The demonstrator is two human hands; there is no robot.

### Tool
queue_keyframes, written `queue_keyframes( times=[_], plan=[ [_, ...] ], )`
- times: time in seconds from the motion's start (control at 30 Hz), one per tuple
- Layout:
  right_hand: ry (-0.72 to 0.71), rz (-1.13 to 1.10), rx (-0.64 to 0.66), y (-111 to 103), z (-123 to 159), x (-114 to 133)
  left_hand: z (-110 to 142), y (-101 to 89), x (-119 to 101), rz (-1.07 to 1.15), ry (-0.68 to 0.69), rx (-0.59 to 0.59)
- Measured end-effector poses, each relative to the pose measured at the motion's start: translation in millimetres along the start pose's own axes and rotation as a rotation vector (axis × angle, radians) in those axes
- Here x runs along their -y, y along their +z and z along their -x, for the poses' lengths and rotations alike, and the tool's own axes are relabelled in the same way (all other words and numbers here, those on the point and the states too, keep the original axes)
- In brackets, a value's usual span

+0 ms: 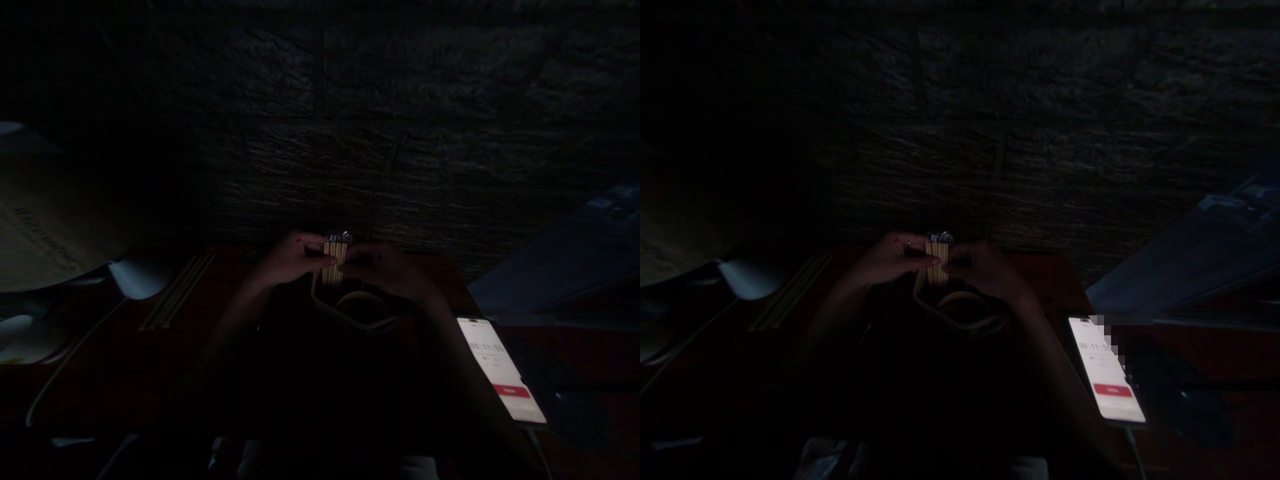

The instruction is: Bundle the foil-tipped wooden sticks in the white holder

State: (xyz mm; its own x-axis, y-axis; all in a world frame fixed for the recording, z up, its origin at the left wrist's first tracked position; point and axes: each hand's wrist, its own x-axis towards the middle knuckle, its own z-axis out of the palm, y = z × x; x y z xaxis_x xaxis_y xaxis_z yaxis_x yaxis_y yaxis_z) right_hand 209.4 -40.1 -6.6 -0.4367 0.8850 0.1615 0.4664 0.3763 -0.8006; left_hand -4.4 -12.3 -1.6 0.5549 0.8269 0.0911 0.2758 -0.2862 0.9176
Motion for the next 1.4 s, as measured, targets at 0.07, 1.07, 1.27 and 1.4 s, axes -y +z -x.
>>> queue_keyframes(
  times=[0.07,1.07,1.27,1.4],
  plan=[
    [-0.003,-0.018,-0.007,0.2,0.3,0.2,0.4,0.7,-0.5,0.001,-0.013,-0.014],
    [-0.019,0.072,-0.043,5.7,-0.1,9.0,2.8,-1.2,-7.3,-0.079,-0.032,-0.008],
    [-0.026,0.076,-0.05,5.6,0.2,9.4,1.1,0.9,-8.0,-0.091,-0.033,-0.043],
    [-0.022,0.078,-0.032,3.4,-0.2,7.4,-1.1,0.7,-5.7,-0.094,-0.082,-0.015]
  ],
)
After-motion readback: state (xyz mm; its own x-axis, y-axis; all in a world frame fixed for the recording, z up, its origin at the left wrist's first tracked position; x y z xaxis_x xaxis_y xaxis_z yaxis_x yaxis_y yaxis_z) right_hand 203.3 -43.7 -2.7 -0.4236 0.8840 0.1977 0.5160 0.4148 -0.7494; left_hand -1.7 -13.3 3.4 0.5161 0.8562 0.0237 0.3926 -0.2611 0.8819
